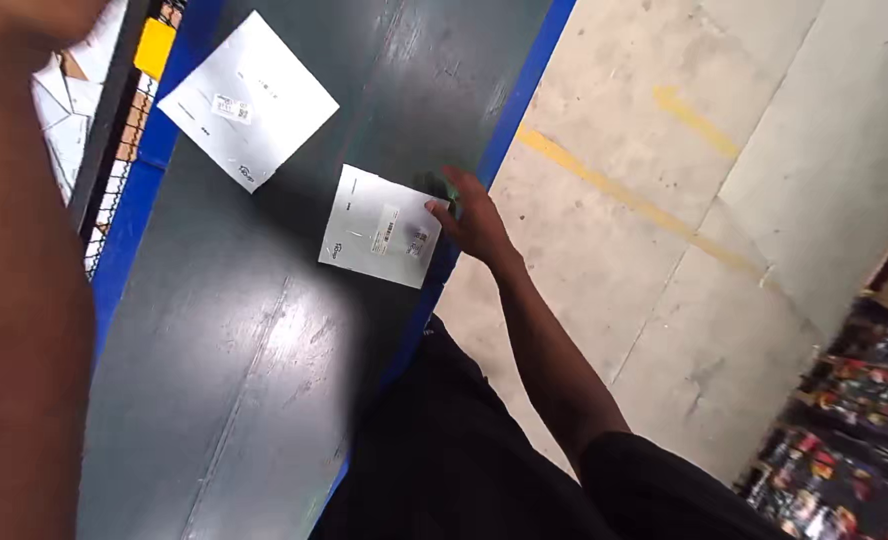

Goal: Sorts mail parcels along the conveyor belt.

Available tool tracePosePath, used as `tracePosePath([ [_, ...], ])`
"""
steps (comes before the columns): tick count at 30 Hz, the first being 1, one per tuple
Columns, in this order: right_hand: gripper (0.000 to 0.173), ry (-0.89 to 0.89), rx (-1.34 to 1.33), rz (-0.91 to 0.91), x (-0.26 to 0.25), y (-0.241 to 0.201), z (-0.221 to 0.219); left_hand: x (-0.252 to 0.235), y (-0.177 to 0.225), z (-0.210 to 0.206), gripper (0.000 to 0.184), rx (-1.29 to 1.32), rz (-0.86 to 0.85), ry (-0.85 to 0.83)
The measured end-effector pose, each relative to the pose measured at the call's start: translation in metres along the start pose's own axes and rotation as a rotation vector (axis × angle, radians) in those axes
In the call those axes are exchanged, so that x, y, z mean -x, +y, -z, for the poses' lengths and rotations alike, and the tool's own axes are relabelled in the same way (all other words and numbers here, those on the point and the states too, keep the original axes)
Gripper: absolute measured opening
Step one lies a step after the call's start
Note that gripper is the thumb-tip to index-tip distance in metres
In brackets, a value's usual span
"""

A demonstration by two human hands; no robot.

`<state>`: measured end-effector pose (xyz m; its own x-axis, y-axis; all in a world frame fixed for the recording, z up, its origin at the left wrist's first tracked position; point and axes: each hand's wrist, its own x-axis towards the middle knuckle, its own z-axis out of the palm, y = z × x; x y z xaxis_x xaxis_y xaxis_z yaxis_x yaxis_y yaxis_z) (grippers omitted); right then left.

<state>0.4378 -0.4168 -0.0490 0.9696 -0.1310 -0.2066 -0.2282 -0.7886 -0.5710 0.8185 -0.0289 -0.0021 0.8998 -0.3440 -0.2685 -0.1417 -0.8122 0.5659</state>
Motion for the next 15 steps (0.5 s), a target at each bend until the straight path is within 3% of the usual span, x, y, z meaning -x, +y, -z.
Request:
tracePosePath([
  [3,0.116,-0.155,0.247,0.049,0.033,-0.021,-0.047,0.04,-0.004,-0.081,0.108,-0.177,-0.022,-0.2],
  [5,0.123,-0.166,0.329,0.084,0.053,-0.049,-0.071,0.079,-0.022,-0.113,0.112,-0.207,0.03,-0.174],
  [7,0.119,-0.134,0.307,0.065,0.078,-0.067,-0.088,0.123,-0.031,-0.12,0.112,-0.217,0.094,-0.119],
  [9,0.116,-0.218,0.254,-0.028,0.096,-0.078,-0.096,0.17,-0.039,-0.116,0.123,-0.221,0.171,-0.126],
  [11,0.091,-0.423,0.107,-0.094,0.1,-0.081,-0.096,0.223,-0.051,-0.112,0.131,-0.194,0.295,-0.164],
  [13,0.059,-0.57,-0.204,-0.033,0.089,-0.081,-0.092,0.281,-0.077,-0.116,0.118,-0.015,0.405,-0.143],
  [15,0.049,-0.532,-0.541,0.049,0.069,-0.105,-0.094,0.345,-0.1,-0.121,0.089,0.366,0.478,0.044],
])
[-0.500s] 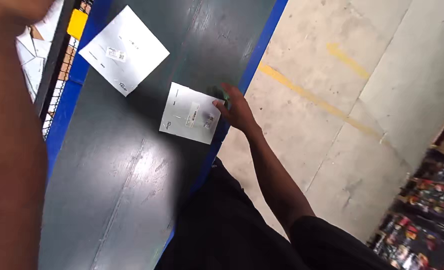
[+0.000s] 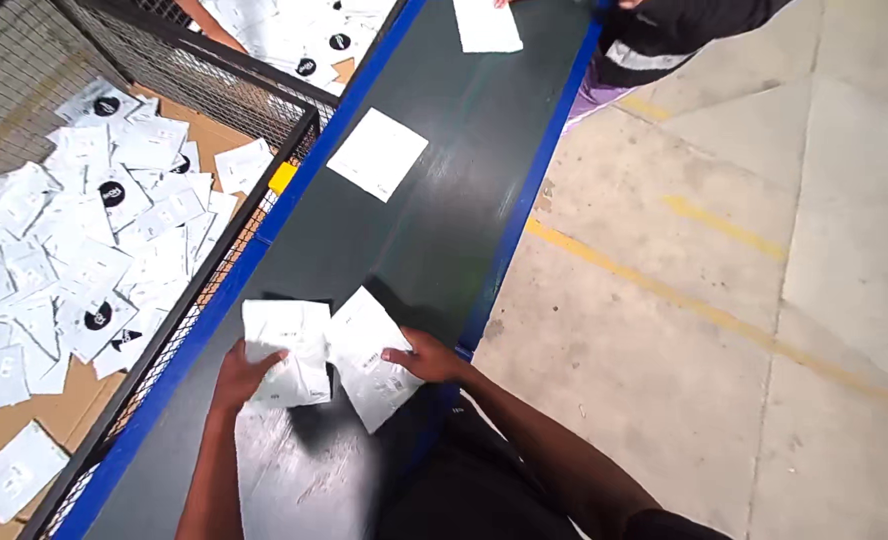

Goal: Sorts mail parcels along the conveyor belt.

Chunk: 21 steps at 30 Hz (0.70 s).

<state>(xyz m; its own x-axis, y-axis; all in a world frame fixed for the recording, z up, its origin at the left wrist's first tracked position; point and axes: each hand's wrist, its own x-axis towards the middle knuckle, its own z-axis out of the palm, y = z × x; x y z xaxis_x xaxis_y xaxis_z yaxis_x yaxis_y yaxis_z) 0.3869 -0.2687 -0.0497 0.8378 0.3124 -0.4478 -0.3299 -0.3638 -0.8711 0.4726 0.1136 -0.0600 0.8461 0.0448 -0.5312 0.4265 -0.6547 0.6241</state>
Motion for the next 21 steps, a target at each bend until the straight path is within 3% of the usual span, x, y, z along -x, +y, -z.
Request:
tracePosePath([
  [2,0.052,0.026,-0.167,0.11,-0.039,-0.038,-0.024,0.043,-0.024,0.005,0.061,0.481,0.015,0.107],
  [4,0.062,0.015,-0.159,0.164,-0.091,-0.076,-0.067,0.066,-0.017,0.015,0.042,0.816,0.03,0.193],
  [6,0.069,-0.078,-0.027,0.196,-0.134,-0.111,-0.114,0.074,0.0,0.027,0.047,0.896,-0.037,0.235],
  [8,0.065,-0.211,0.042,0.309,-0.165,-0.145,-0.135,0.061,0.007,0.044,0.041,0.79,-0.133,0.412],
  [10,0.065,-0.139,0.147,0.382,-0.188,-0.166,-0.115,0.045,0.001,0.082,0.054,0.721,-0.14,0.585],
  [12,0.075,0.142,0.376,0.331,-0.214,-0.161,-0.057,0.025,-0.008,0.132,0.06,0.79,-0.113,0.69],
  [15,0.111,0.544,0.615,0.071,-0.254,-0.104,0.031,0.004,-0.023,0.169,0.067,0.938,-0.022,0.678],
  [17,0.131,0.561,0.733,-0.092,-0.256,-0.064,0.063,-0.008,-0.019,0.124,0.072,0.686,-0.012,0.563],
  [21,0.113,0.379,0.816,0.108,-0.187,-0.026,-0.012,0.009,-0.017,-0.013,0.116,-0.011,-0.23,0.313],
])
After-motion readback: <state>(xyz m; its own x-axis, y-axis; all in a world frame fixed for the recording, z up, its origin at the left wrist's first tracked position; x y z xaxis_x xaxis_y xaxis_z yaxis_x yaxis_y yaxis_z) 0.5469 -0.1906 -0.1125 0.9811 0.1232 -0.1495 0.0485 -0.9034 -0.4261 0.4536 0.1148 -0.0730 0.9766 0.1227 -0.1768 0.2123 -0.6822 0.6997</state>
